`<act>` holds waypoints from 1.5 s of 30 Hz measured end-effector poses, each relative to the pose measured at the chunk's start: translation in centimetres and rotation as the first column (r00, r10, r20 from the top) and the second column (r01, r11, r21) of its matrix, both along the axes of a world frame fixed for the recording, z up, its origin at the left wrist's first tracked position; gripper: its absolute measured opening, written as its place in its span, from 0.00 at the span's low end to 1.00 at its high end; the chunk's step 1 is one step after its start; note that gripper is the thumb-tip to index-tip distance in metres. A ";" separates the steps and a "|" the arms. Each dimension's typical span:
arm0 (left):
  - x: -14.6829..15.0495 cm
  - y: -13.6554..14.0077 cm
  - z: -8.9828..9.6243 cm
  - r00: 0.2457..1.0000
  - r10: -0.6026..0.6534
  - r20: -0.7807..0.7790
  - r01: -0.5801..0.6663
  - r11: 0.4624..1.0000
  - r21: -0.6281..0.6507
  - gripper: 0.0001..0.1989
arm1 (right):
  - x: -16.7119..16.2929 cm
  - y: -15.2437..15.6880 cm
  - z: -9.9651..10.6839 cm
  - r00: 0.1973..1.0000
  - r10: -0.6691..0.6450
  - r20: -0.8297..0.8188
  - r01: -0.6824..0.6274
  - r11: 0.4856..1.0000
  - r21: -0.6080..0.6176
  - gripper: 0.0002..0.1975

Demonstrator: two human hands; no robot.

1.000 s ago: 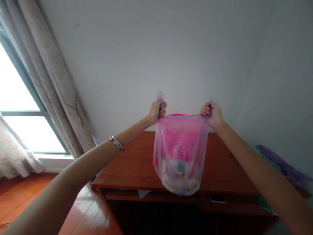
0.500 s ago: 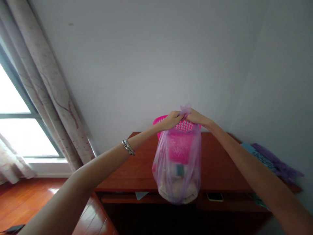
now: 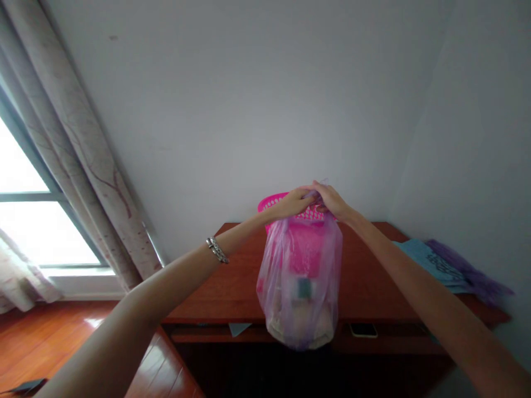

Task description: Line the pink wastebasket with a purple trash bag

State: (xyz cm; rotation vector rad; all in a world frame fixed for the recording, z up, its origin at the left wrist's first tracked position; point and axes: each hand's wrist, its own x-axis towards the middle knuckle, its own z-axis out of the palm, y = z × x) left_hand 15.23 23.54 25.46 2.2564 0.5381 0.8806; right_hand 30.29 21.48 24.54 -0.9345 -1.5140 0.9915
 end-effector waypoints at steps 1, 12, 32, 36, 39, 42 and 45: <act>-0.3 -0.1 0.2 0.998 -0.050 -0.031 0.046 0.991 -0.123 0.20 | 0.1 0.1 -0.1 0.999 0.005 -0.037 -0.006 1.000 -0.008 0.24; -3.9 1.0 0.5 0.962 -0.239 0.130 0.257 0.639 -0.726 0.10 | 1.4 -0.8 -0.3 0.941 0.327 0.084 -0.324 0.945 -0.047 0.23; -3.8 0.6 0.1 0.987 0.071 0.142 0.078 0.562 -0.824 0.16 | 1.4 -2.1 -0.6 0.629 -0.291 0.721 -0.156 0.861 0.484 0.22; -3.6 0.5 -0.2 0.976 0.156 0.151 0.017 0.636 -0.772 0.13 | 1.5 -2.6 -0.9 0.363 -0.520 0.773 -0.200 0.767 0.609 0.23; -3.5 0.3 -0.5 0.972 0.200 0.123 -0.047 0.682 -0.730 0.14 | 1.4 -3.2 -1.4 0.214 -0.641 0.737 -0.210 0.707 0.675 0.22; -3.6 0.1 -0.5 0.980 0.177 0.089 -0.060 0.691 -0.720 0.13 | 1.6 -3.5 -1.7 0.152 -0.690 0.708 -0.233 0.671 0.704 0.22; -4.0 0.0 -0.3 0.992 0.095 0.088 0.001 0.674 -0.739 0.14 | 1.9 -3.3 -1.8 0.231 -0.658 0.716 -0.225 0.680 0.698 0.21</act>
